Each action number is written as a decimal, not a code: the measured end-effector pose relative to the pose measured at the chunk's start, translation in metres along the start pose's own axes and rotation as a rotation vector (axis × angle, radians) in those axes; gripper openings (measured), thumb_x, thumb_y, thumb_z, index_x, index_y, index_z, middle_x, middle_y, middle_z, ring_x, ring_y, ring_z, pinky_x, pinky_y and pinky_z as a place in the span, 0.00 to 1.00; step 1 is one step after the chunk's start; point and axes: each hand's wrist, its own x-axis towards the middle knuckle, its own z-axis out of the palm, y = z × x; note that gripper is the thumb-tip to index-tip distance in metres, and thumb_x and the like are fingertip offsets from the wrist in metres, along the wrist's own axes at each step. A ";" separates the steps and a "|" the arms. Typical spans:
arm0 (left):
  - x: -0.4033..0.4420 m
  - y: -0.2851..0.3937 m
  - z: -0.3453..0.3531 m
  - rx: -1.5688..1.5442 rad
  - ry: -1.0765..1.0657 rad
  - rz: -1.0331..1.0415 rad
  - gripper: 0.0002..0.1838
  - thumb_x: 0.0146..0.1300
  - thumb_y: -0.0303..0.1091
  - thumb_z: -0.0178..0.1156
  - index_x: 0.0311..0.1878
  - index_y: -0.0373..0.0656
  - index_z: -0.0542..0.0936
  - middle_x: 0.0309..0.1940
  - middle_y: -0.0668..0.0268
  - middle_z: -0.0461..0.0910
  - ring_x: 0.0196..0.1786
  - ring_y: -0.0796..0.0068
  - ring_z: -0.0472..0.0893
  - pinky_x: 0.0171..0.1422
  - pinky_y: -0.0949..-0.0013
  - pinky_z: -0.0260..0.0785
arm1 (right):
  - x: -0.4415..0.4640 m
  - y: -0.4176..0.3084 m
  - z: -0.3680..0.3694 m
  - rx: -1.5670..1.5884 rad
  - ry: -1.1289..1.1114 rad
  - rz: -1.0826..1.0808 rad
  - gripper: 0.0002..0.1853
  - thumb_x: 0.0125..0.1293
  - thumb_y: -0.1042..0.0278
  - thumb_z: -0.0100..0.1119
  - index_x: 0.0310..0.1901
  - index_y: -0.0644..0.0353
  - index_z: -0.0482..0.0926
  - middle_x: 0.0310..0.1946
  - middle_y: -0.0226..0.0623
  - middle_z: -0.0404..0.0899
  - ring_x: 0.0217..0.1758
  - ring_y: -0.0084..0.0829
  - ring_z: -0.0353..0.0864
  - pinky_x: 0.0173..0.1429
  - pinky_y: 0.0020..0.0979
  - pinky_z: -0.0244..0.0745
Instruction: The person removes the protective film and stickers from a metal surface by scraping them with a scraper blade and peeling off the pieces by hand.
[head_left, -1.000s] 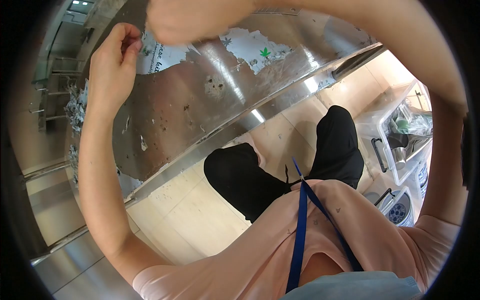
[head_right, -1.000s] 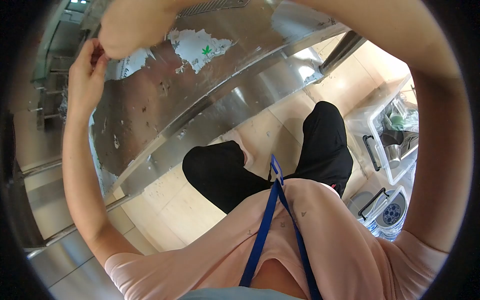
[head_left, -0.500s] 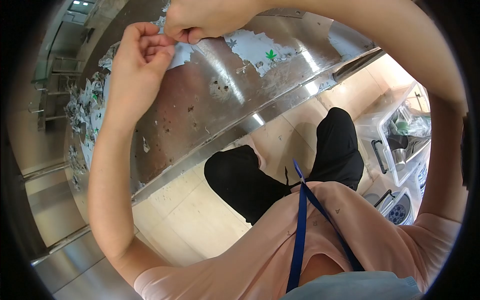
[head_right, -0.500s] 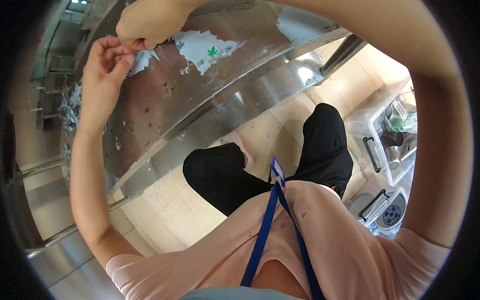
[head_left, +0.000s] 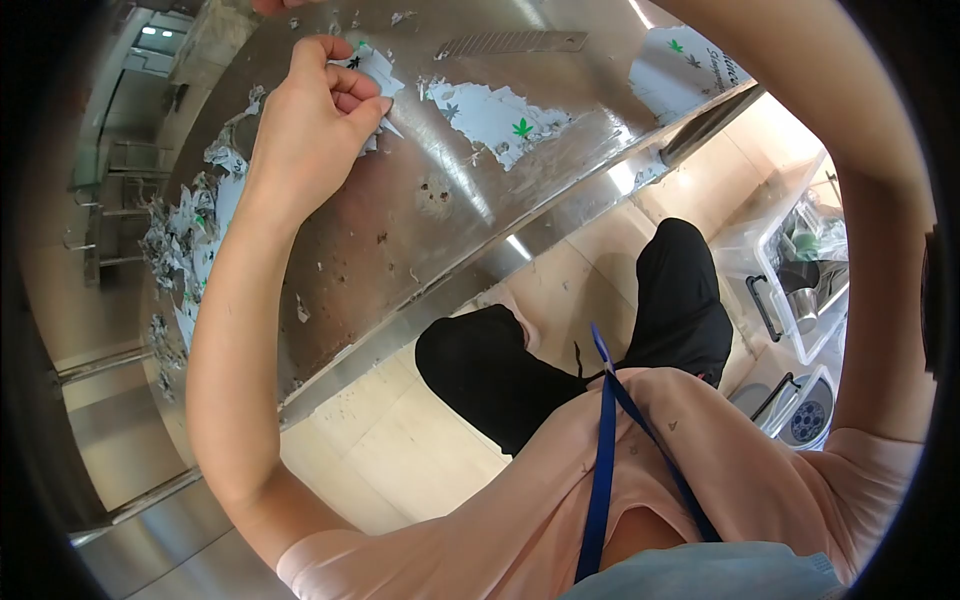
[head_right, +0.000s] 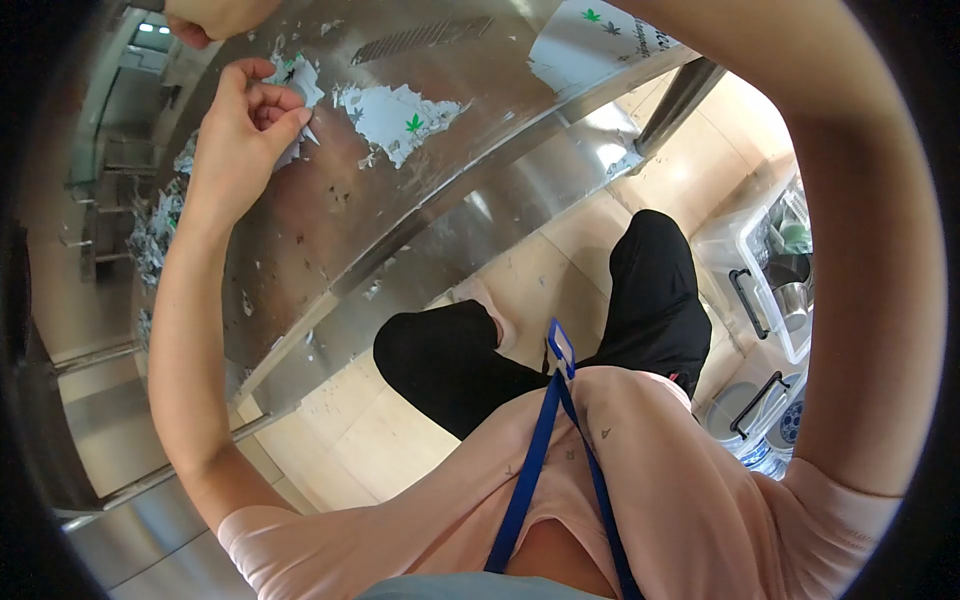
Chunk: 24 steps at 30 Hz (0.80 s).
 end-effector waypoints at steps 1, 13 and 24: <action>-0.001 0.002 -0.001 -0.002 -0.019 0.015 0.23 0.55 0.26 0.62 0.52 0.31 0.66 0.32 0.62 0.80 0.34 0.75 0.78 0.40 0.71 0.71 | 0.000 0.002 0.000 0.039 0.005 0.017 0.07 0.50 0.74 0.55 0.30 0.66 0.80 0.27 0.51 0.80 0.30 0.44 0.80 0.36 0.37 0.74; 0.007 -0.003 0.005 0.590 0.197 0.170 0.19 0.53 0.26 0.57 0.49 0.36 0.67 0.28 0.56 0.81 0.34 0.53 0.80 0.41 0.56 0.71 | 0.011 0.020 0.008 0.436 0.014 0.181 0.07 0.50 0.74 0.55 0.30 0.66 0.80 0.28 0.51 0.80 0.30 0.43 0.80 0.36 0.37 0.75; 0.022 -0.016 -0.050 -1.052 0.058 0.025 0.23 0.59 0.17 0.54 0.56 0.30 0.59 0.49 0.53 0.72 0.49 0.67 0.77 0.58 0.70 0.72 | 0.010 0.020 0.011 0.591 0.007 0.239 0.08 0.51 0.74 0.55 0.31 0.65 0.81 0.28 0.50 0.80 0.30 0.42 0.80 0.36 0.37 0.75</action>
